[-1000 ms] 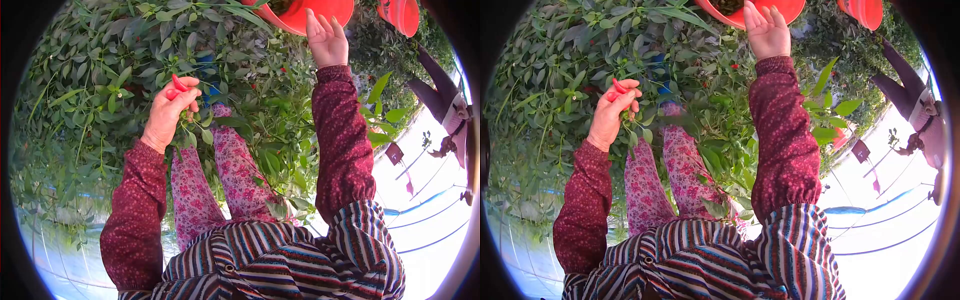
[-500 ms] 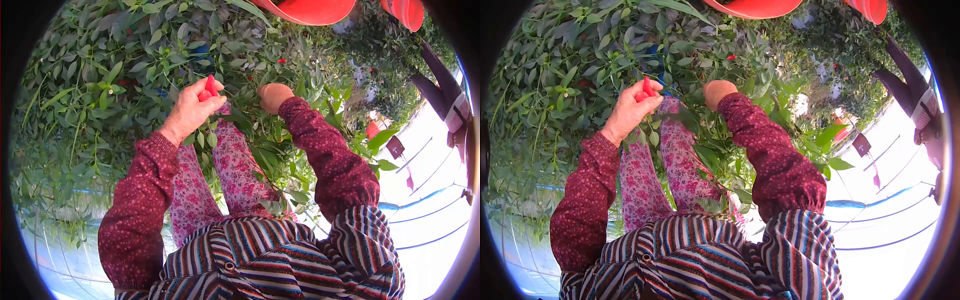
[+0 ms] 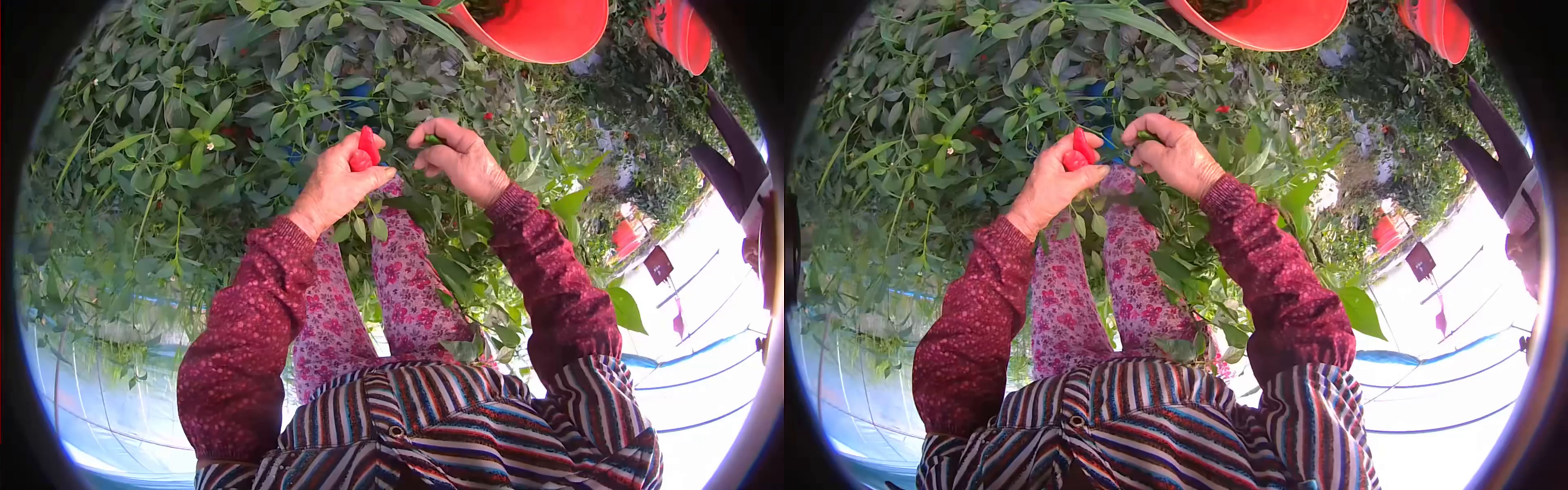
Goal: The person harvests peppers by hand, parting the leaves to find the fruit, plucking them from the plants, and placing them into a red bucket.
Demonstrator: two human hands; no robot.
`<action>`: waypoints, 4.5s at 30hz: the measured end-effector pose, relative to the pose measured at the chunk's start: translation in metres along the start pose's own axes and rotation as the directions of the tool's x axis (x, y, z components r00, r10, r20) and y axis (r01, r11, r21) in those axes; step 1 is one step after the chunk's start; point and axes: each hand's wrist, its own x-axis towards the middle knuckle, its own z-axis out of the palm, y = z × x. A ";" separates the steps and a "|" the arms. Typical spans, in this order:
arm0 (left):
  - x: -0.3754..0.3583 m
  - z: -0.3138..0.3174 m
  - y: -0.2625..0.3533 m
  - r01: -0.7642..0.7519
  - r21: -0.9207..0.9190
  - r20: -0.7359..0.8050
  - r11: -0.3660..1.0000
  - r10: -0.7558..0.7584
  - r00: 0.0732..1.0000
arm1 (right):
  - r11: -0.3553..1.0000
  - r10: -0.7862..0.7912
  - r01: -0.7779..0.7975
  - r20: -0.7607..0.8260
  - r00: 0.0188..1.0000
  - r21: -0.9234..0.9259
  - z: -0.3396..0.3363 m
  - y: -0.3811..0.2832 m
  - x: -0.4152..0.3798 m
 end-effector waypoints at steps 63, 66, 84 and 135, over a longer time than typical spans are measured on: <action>-0.037 -0.016 -0.014 0.058 0.824 -0.157 0.563 0.130 0.979 | 0.793 0.065 0.210 -0.423 0.904 0.571 -0.002 0.004 0.036; -0.044 -0.018 -0.039 -0.033 0.749 -0.118 0.662 0.183 0.976 | 0.694 -0.145 0.399 -0.426 0.893 0.600 -0.048 -0.021 0.034; -0.063 -0.002 -0.108 -0.169 0.851 0.249 0.497 -0.099 0.963 | 0.823 -0.178 0.294 0.271 0.946 -0.486 0.108 0.028 0.109; 0.054 -0.162 -0.153 0.128 0.738 -0.305 0.662 0.159 0.939 | 0.587 0.026 0.073 0.109 0.994 -0.807 0.193 0.086 0.128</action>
